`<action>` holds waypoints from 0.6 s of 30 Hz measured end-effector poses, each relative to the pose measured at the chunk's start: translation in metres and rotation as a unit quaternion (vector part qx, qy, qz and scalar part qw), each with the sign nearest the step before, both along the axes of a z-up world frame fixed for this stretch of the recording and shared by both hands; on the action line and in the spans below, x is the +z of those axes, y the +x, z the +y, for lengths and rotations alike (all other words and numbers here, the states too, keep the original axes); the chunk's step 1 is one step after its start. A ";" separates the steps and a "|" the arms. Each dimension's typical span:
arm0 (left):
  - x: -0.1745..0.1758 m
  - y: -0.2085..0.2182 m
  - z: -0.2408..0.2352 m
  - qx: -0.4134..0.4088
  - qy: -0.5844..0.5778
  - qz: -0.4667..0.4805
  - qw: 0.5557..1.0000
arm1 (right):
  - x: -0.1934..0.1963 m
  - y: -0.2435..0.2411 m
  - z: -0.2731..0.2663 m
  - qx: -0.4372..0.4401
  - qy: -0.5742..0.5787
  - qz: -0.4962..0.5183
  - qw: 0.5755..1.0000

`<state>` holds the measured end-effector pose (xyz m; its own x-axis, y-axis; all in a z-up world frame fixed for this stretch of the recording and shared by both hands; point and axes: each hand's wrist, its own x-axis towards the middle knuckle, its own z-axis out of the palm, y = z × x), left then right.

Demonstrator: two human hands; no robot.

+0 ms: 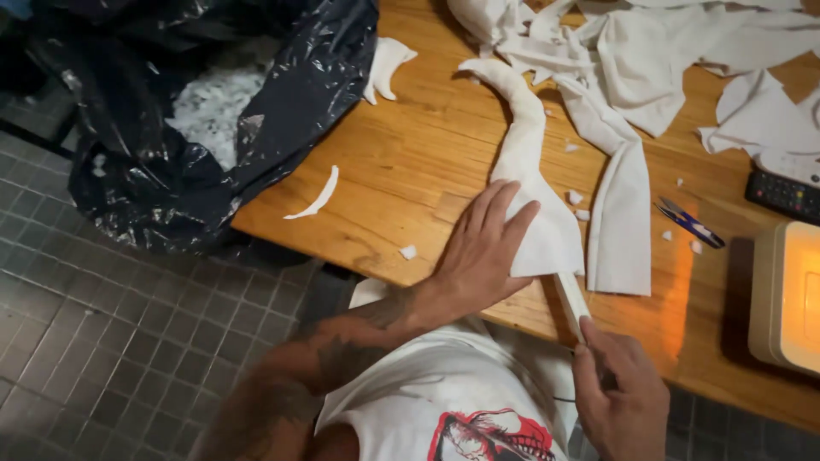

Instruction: The person manipulates a white fabric tube, folding and shaping it by hand on a wooden table. They then reach into a black trash bag to retrieve white fluffy stuffing material and insert it into the fabric tube to fill it out.

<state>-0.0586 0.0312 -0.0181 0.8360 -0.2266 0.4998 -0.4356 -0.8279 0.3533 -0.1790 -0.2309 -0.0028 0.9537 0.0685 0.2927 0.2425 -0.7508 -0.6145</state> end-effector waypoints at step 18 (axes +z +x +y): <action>0.012 -0.012 0.001 0.198 0.038 -0.069 0.977 | 0.040 -0.042 -0.002 0.030 0.099 0.084 0.991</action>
<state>-0.0703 0.0326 -0.0059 0.7917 0.0609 0.6078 -0.1145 -0.9626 0.2456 -0.2206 -0.2329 0.0370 0.9860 0.0836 0.1444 0.1655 -0.5984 -0.7839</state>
